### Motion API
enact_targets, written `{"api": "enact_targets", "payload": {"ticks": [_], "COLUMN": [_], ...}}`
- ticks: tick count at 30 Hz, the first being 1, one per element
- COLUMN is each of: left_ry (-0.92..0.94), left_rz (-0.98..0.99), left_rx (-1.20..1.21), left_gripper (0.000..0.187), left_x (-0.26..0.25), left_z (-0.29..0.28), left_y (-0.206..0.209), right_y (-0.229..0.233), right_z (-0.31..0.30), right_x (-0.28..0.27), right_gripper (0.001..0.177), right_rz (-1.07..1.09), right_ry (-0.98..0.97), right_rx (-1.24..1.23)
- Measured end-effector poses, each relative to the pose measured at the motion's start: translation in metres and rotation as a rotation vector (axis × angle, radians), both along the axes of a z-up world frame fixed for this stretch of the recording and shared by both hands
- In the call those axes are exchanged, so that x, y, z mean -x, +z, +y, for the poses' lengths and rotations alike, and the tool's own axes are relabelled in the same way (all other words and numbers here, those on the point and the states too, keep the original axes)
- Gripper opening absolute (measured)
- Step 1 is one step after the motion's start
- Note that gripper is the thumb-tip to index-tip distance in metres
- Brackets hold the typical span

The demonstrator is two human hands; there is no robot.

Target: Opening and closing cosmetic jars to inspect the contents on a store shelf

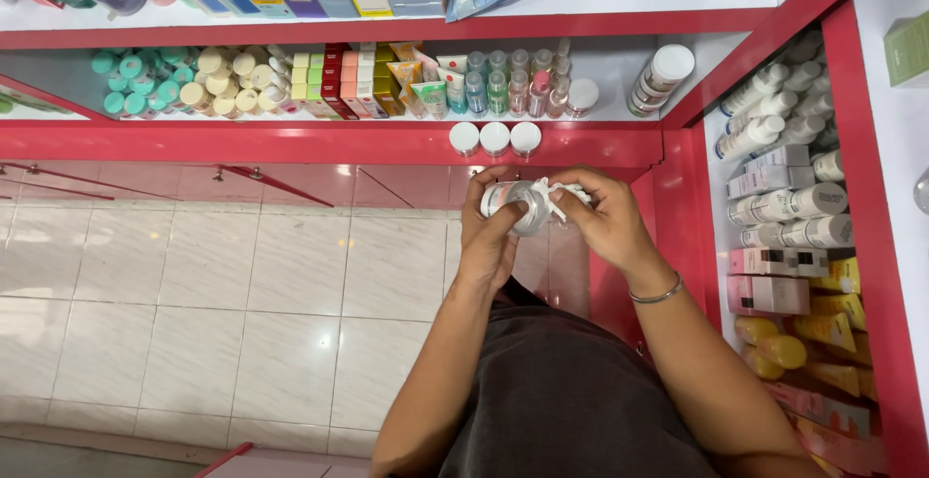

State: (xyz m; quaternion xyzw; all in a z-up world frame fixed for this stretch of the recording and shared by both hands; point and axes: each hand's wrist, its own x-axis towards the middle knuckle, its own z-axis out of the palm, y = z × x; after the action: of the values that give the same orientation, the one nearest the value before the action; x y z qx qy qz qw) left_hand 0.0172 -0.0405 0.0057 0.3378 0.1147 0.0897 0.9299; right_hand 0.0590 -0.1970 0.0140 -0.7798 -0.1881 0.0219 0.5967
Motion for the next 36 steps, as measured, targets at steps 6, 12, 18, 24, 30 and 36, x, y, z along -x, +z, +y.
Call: {"api": "enact_targets", "payload": {"ticks": [6, 12, 18, 24, 30, 36], "left_ry": [0.0, 0.073, 0.062, 0.113, 0.04, 0.051], "left_rz": [0.039, 0.031, 0.034, 0.06, 0.028, 0.036], "left_rx": [0.06, -0.028, -0.203, -0.327, -0.439, -0.432], "left_gripper": [0.04, 0.034, 0.047, 0.06, 0.061, 0.059], "left_x": [-0.002, 0.004, 0.014, 0.016, 0.017, 0.016], "left_z": [0.006, 0.02, 0.021, 0.026, 0.025, 0.031], "left_y": [-0.014, -0.012, -0.005, 0.003, 0.015, 0.005], "right_y": [-0.007, 0.006, 0.01, 0.018, 0.023, 0.034], "right_z": [0.013, 0.026, 0.037, 0.036, 0.032, 0.036], "right_x": [-0.011, 0.01, -0.003, 0.007, 0.0, 0.006], "right_gripper": [0.018, 0.017, 0.017, 0.019, 0.016, 0.014], "right_rz": [-0.08, -0.149, -0.219, -0.211, -0.213, -0.221], "right_ry": [0.056, 0.055, 0.08, 0.104, 0.137, 0.185], "right_rx": [-0.064, -0.092, -0.03, -0.005, -0.048, -0.002]}}
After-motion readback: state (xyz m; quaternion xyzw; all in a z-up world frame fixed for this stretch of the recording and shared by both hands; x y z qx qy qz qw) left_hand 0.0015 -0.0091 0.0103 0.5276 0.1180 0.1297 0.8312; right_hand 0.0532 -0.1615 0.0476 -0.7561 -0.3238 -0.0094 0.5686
